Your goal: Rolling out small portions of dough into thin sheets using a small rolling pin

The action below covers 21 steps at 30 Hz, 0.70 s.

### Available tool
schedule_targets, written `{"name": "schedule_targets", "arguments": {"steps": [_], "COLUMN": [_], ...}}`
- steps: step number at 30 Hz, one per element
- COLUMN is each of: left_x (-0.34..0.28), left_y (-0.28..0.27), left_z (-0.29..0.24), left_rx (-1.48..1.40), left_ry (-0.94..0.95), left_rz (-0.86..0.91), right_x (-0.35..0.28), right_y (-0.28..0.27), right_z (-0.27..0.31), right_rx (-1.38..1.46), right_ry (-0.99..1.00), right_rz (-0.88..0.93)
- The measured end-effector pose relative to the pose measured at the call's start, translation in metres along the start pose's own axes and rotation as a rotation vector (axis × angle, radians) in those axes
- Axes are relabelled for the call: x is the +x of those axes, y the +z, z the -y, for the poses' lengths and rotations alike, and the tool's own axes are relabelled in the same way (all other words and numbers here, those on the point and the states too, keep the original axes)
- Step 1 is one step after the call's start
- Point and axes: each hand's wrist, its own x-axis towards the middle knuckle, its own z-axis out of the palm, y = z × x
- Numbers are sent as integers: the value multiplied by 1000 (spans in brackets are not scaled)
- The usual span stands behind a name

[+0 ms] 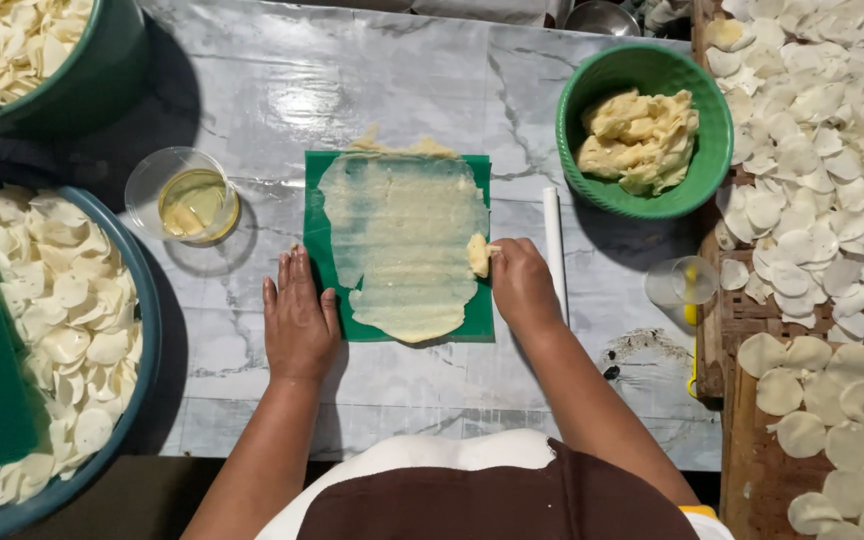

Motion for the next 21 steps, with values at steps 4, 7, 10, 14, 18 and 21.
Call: {"name": "schedule_targets", "arguments": {"steps": [4,7,10,14,18,21], "left_x": [1,2,3,1,-5,1], "left_y": [-2,-3,-1,-1,1,-7], "left_z": [-2,-2,0,1,3,6], "left_rx": [-24,-34,-57,-78,-121,-274], "left_ry": [6,16,6,6,25,8], "left_rz": [-1,5,23,30,-18,-122], "right_x": [-12,-23,-48,-83,-104,-85], "right_y": [-7,-14,-34,-44,-35,-74], "right_z": [19,33,36,-3,-59,3], "right_rx": [60,127,-79,-430,-441,-335], "right_ry": [16,106,48,235,207,-61], "right_rz": [-63,-112,-261,-219,-179,-136]}}
